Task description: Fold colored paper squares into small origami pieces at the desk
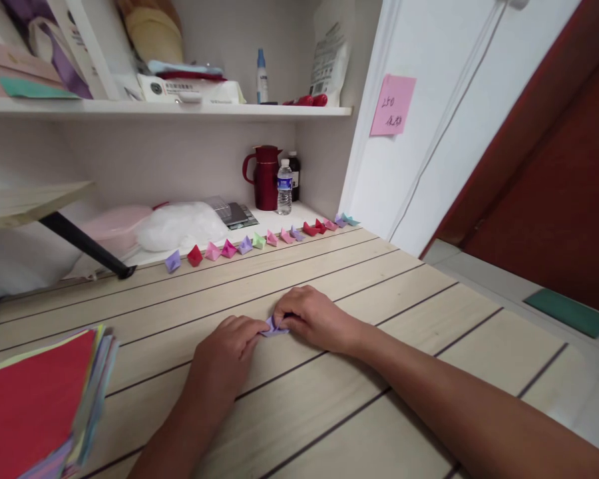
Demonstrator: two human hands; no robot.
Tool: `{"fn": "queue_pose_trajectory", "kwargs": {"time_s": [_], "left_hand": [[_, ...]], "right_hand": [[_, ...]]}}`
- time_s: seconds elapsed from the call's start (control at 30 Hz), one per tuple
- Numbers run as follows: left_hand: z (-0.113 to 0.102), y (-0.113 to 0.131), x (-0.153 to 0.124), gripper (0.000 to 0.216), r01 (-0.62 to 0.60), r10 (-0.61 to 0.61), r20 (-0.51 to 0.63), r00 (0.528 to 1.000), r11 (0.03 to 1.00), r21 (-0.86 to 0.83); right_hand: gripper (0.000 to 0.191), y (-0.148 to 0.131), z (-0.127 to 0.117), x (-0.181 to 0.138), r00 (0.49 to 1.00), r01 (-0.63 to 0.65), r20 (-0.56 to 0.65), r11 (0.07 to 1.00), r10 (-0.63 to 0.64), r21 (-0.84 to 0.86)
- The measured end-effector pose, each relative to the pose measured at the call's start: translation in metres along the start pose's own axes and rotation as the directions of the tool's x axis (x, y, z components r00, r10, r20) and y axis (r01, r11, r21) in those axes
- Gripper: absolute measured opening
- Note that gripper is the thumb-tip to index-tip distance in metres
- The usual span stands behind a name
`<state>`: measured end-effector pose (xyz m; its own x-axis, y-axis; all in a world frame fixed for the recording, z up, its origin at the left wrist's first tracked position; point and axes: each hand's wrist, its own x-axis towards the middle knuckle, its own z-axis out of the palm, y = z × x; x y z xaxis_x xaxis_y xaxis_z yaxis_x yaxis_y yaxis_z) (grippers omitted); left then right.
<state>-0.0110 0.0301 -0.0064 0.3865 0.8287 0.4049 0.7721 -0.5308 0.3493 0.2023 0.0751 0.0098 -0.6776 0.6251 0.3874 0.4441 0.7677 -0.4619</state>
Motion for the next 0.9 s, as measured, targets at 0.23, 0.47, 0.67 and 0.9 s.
{"fn": "queue_pose_trajectory", "kwargs": {"time_s": [0.23,0.47,0.67,0.9], "left_hand": [[0.000,-0.001,0.002,0.021,-0.110,0.106,0.033,0.994,0.980,0.164],[-0.007,0.021,0.002,0.025,-0.176,0.148,0.111,0.983,0.936,0.306],[-0.005,0.015,-0.003,0.023,-0.130,0.115,0.069,0.991,0.951,0.282],[-0.008,-0.005,-0.007,0.022,-0.038,0.047,-0.036,0.998,0.974,0.225]], "right_hand": [[0.015,0.002,0.000,0.000,1.000,0.016,0.017,1.000,-0.016,0.004],[0.013,0.000,0.000,0.001,1.000,-0.027,0.012,1.000,0.027,0.014],[0.013,-0.005,-0.001,-0.001,0.996,-0.094,0.007,0.988,0.094,0.121],[0.027,0.008,-0.018,-0.008,0.963,-0.250,-0.034,0.928,0.269,0.276]]}}
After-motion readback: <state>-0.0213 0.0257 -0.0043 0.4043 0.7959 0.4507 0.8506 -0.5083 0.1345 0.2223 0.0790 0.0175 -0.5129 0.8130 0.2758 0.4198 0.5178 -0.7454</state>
